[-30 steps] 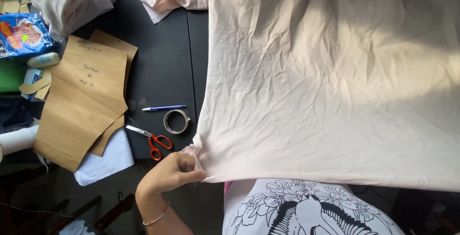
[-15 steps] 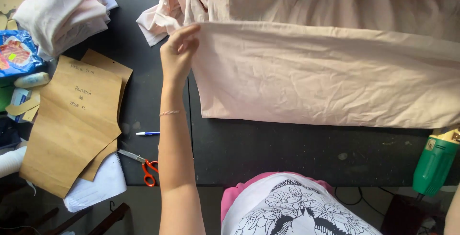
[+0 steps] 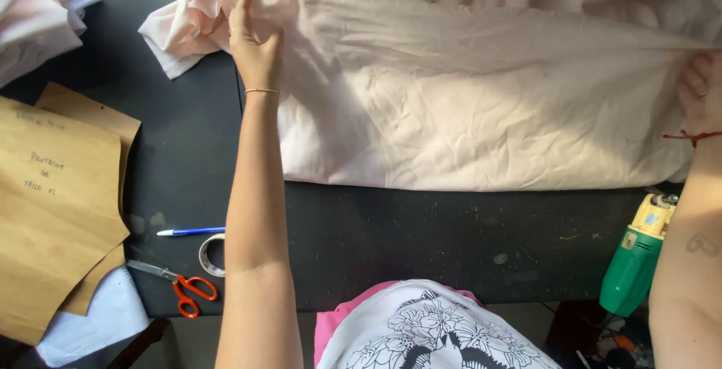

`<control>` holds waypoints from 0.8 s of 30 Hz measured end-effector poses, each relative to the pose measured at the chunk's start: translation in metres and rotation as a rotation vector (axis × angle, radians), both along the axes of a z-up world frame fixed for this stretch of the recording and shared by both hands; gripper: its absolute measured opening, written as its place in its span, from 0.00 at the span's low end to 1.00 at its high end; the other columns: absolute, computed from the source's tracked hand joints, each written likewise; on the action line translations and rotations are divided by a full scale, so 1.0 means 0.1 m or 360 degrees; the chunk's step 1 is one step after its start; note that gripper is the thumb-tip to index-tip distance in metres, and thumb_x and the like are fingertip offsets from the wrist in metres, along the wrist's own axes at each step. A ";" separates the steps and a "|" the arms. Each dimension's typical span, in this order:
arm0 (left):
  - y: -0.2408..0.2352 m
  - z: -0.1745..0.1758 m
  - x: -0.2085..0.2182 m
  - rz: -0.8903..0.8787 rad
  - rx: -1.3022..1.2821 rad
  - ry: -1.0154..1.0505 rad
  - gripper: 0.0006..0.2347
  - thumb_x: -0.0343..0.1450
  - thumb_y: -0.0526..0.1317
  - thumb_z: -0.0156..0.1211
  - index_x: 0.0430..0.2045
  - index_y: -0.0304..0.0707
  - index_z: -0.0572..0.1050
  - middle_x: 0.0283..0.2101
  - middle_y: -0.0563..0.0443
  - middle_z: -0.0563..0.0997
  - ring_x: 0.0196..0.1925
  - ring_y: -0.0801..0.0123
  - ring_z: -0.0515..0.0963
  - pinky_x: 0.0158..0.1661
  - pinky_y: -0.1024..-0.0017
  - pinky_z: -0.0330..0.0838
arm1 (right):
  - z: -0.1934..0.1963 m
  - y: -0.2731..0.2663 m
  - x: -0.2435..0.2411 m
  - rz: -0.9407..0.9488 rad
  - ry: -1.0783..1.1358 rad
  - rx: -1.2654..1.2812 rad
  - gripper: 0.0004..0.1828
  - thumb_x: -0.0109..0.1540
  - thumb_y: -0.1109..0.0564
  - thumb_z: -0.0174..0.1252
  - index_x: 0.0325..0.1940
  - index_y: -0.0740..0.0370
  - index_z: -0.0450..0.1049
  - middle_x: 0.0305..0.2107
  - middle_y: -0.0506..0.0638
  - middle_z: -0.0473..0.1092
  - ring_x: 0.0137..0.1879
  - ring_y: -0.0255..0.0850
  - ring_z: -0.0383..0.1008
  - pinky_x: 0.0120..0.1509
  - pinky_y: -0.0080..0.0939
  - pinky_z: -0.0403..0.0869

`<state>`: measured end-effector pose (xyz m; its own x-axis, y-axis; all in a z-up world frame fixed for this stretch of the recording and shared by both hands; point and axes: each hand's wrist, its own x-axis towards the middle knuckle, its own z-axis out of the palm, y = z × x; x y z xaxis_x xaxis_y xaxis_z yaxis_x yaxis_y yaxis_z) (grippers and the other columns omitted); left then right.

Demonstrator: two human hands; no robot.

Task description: Tracing garment patterns onto fabric and cutting them out using an electric rotary cutter and scissors

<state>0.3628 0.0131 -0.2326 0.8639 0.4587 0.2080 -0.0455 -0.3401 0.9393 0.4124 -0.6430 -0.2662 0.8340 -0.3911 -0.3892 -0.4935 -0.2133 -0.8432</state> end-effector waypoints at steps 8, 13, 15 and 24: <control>-0.30 0.40 -1.33 0.0371 0.0210 0.0915 0.18 0.60 0.42 0.52 0.44 0.41 0.68 0.44 0.51 0.71 0.45 0.70 0.69 0.46 0.73 0.62 | 0.37 1.07 -1.75 -0.0111 0.0086 -0.0171 0.09 0.66 0.52 0.40 0.38 0.60 0.60 0.28 0.55 0.68 0.27 0.42 0.72 0.19 0.30 0.63; -0.37 0.55 -1.70 0.0355 0.0082 0.1339 0.16 0.60 0.47 0.53 0.39 0.43 0.71 0.36 0.54 0.77 0.40 0.72 0.75 0.43 0.73 0.65 | 0.24 1.30 -2.00 -0.0915 0.0090 0.0500 0.06 0.55 0.55 0.52 0.30 0.54 0.61 0.43 0.56 0.58 0.48 0.44 0.69 0.45 0.34 0.73; -0.43 0.65 -1.70 0.0105 0.0141 0.1847 0.16 0.59 0.53 0.48 0.23 0.39 0.72 0.22 0.57 0.69 0.26 0.72 0.67 0.28 0.74 0.59 | -0.11 0.92 -1.99 -0.1542 0.0049 0.0874 0.28 0.49 0.54 0.60 0.51 0.60 0.62 0.53 0.50 0.54 0.38 0.34 0.72 0.29 0.24 0.72; -0.21 0.85 -1.79 -0.0139 -0.0293 0.1710 0.10 0.57 0.47 0.53 0.16 0.41 0.69 0.19 0.56 0.63 0.24 0.74 0.59 0.29 0.79 0.52 | -0.67 -0.37 -1.61 -0.1284 -0.0038 0.1191 0.25 0.56 0.56 0.53 0.14 0.47 0.44 0.09 0.34 0.39 0.16 0.25 0.38 0.22 0.23 0.42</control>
<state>0.1842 -0.0078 -0.1478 0.5846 0.3340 -0.7394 0.8112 -0.2256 0.5395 0.2511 -0.6799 -0.3329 0.4497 -0.4968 -0.7423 -0.2397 0.7334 -0.6361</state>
